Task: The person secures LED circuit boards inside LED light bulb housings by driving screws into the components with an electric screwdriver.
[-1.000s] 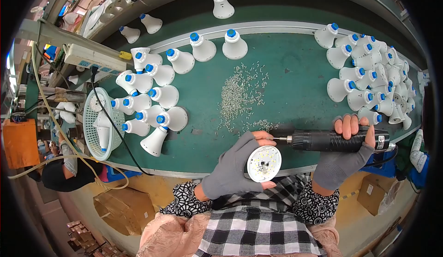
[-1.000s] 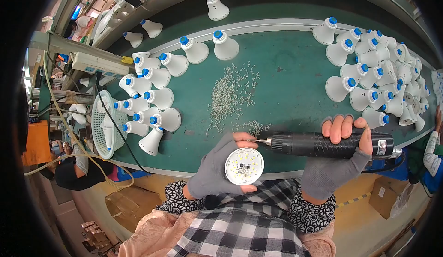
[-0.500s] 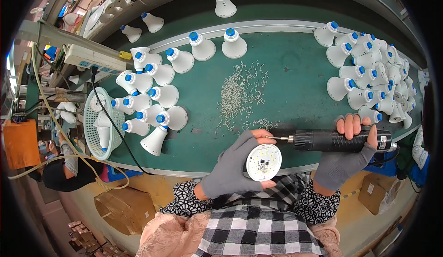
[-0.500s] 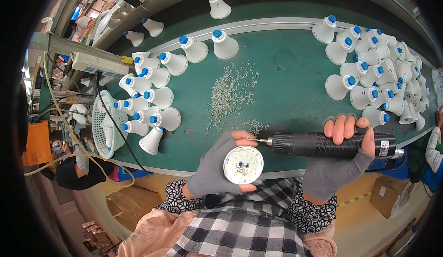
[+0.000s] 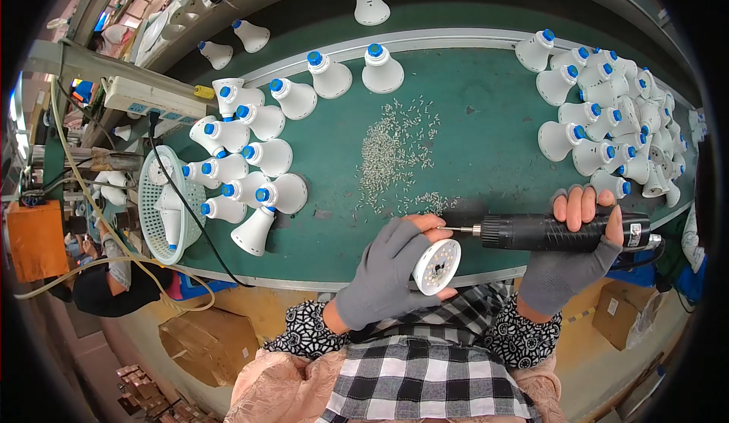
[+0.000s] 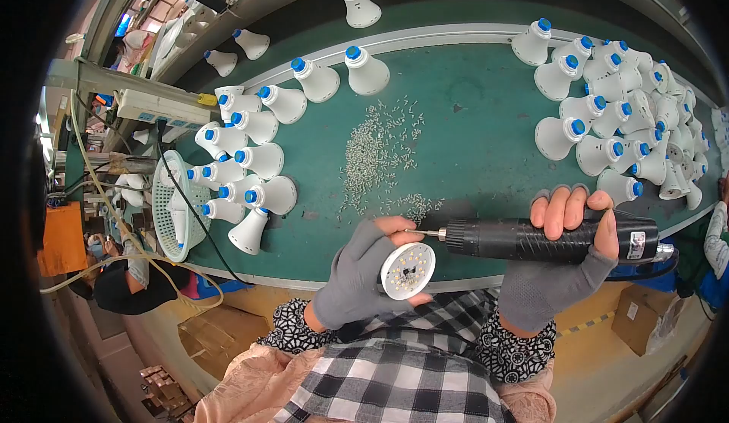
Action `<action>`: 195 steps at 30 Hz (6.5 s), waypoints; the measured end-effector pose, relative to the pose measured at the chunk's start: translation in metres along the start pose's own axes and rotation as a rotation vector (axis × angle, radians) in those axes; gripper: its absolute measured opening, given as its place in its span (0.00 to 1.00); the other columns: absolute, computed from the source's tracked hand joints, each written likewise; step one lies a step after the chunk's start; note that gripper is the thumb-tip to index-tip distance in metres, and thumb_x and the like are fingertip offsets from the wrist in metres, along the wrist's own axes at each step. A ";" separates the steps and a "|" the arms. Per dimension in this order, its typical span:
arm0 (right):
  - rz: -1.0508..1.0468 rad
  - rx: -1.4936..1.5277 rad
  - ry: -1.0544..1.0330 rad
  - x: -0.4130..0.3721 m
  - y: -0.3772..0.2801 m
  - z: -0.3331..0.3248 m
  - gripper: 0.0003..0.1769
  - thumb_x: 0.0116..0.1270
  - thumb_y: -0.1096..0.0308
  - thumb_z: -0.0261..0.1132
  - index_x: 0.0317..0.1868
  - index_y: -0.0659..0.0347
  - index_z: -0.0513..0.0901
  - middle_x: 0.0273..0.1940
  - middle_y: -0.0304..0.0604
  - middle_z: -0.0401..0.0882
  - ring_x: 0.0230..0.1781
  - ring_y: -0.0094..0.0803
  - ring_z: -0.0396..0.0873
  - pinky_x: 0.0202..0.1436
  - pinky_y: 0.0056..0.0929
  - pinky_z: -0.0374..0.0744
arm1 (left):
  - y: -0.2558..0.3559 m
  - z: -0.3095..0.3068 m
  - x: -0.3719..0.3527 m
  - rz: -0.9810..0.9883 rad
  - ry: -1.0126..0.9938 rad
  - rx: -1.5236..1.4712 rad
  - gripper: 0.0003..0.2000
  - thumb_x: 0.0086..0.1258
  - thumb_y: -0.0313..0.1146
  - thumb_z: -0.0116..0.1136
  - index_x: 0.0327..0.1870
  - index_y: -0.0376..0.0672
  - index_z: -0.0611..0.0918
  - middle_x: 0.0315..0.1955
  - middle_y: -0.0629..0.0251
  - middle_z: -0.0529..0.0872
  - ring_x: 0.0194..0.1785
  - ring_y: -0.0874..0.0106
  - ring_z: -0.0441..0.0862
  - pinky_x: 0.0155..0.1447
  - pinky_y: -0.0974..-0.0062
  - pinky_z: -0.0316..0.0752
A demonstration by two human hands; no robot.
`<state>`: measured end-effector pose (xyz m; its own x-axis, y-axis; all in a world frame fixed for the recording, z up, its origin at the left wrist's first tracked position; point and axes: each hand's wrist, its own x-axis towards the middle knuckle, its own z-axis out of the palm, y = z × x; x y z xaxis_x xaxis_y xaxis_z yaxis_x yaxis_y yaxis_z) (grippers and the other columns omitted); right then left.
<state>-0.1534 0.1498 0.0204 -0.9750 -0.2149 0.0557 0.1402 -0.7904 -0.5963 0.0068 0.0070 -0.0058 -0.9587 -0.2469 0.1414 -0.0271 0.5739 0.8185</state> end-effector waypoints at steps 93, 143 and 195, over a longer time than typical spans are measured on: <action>-0.121 -0.229 -0.193 -0.045 -0.019 0.026 0.26 0.61 0.58 0.74 0.44 0.55 0.63 0.30 0.40 0.72 0.26 0.33 0.77 0.36 0.34 0.76 | -0.012 0.012 -0.009 -0.075 0.066 -0.007 0.34 0.46 0.37 0.79 0.55 0.41 0.73 0.48 0.60 0.78 0.54 0.59 0.77 0.59 0.64 0.73; -0.226 -0.391 0.136 0.013 0.033 -0.014 0.09 0.66 0.64 0.59 0.41 0.58 0.70 0.27 0.37 0.67 0.25 0.27 0.70 0.36 0.30 0.71 | -0.038 -0.009 -0.031 -0.627 0.159 -0.958 0.33 0.54 0.37 0.70 0.62 0.37 0.72 0.50 0.63 0.80 0.53 0.75 0.77 0.58 0.75 0.71; -0.031 -0.095 0.033 -0.004 -0.013 -0.002 0.11 0.74 0.60 0.51 0.45 0.59 0.70 0.29 0.35 0.65 0.27 0.22 0.65 0.38 0.26 0.67 | -0.004 0.004 -0.001 0.025 -0.187 -0.039 0.34 0.45 0.41 0.79 0.57 0.44 0.78 0.58 0.59 0.74 0.58 0.60 0.77 0.58 0.65 0.77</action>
<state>-0.1520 0.1617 0.0263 -0.9840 -0.1709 0.0500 0.0943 -0.7384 -0.6678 0.0067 0.0080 -0.0117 -0.9949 -0.0815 0.0593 0.0052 0.5461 0.8377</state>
